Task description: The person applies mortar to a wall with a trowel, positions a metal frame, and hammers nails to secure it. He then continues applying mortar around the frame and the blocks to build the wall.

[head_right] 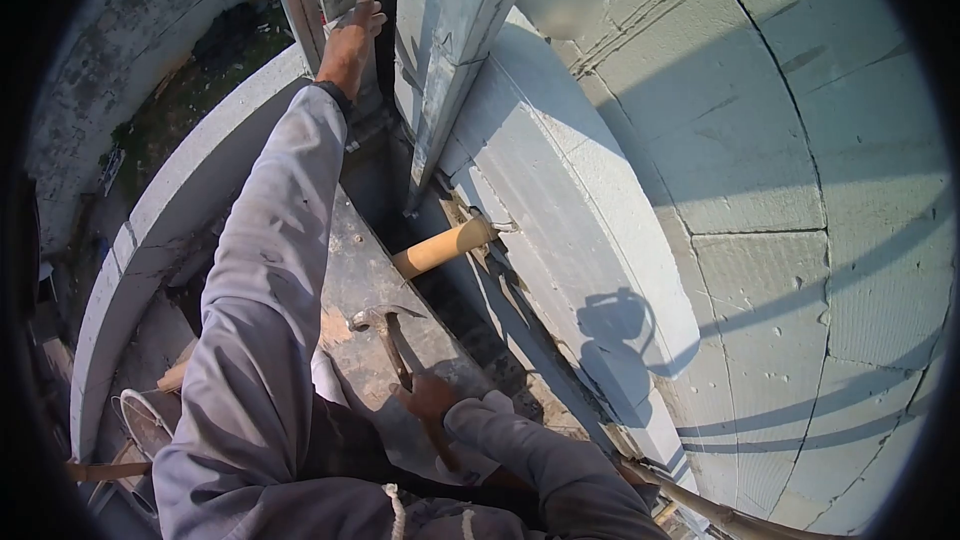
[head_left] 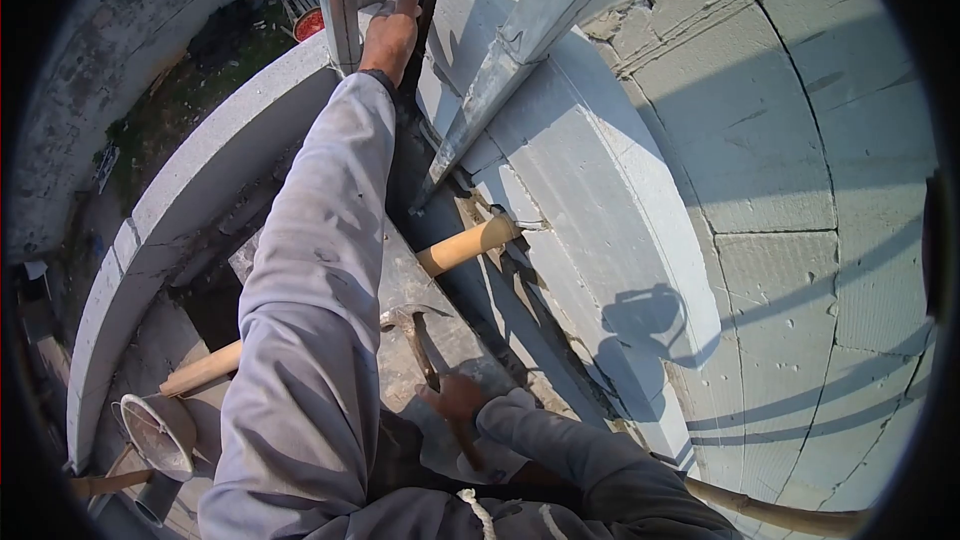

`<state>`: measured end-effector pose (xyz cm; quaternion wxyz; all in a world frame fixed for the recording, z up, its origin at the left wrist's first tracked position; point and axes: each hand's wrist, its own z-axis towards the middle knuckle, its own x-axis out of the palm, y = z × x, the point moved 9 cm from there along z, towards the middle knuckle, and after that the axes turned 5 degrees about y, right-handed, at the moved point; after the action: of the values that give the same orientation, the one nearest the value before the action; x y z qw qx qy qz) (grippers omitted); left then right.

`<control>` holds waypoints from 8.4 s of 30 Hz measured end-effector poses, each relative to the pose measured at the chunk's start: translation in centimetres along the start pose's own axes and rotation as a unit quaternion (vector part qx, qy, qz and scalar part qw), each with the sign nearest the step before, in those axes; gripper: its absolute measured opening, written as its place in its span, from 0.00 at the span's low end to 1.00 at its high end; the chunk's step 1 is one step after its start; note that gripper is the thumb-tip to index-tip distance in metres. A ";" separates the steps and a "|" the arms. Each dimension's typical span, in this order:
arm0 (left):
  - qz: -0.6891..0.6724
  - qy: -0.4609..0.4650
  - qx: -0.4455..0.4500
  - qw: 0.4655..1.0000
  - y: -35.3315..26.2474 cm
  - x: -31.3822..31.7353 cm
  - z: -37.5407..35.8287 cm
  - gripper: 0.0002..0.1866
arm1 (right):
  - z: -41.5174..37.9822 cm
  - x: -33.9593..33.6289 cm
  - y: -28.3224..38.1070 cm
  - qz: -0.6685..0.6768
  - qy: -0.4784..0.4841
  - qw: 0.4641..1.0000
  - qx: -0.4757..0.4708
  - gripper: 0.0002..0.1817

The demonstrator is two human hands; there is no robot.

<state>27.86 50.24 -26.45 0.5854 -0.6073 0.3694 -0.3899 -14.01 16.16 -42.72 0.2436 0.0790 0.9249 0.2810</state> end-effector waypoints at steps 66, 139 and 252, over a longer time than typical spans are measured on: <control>0.047 0.113 0.161 0.979 -13.1 6.8 -6.4 0.16 | 5.5 -50.0 29.8 -0.153 -0.236 0.932 -0.229 0.15; 0.189 0.208 0.048 0.958 -10.5 5.7 -7.0 0.14 | 3.4 -31.3 25.8 0.063 -0.401 0.874 -0.266 0.07; 0.224 0.023 0.334 0.915 -13.4 6.6 -14.8 0.23 | -7.3 -45.1 24.1 -0.022 -0.503 0.826 -0.253 0.14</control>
<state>17.16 38.57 -12.59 0.8174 -0.2684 0.3577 -0.3632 21.76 19.89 -5.70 0.6930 0.1245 0.5720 0.4208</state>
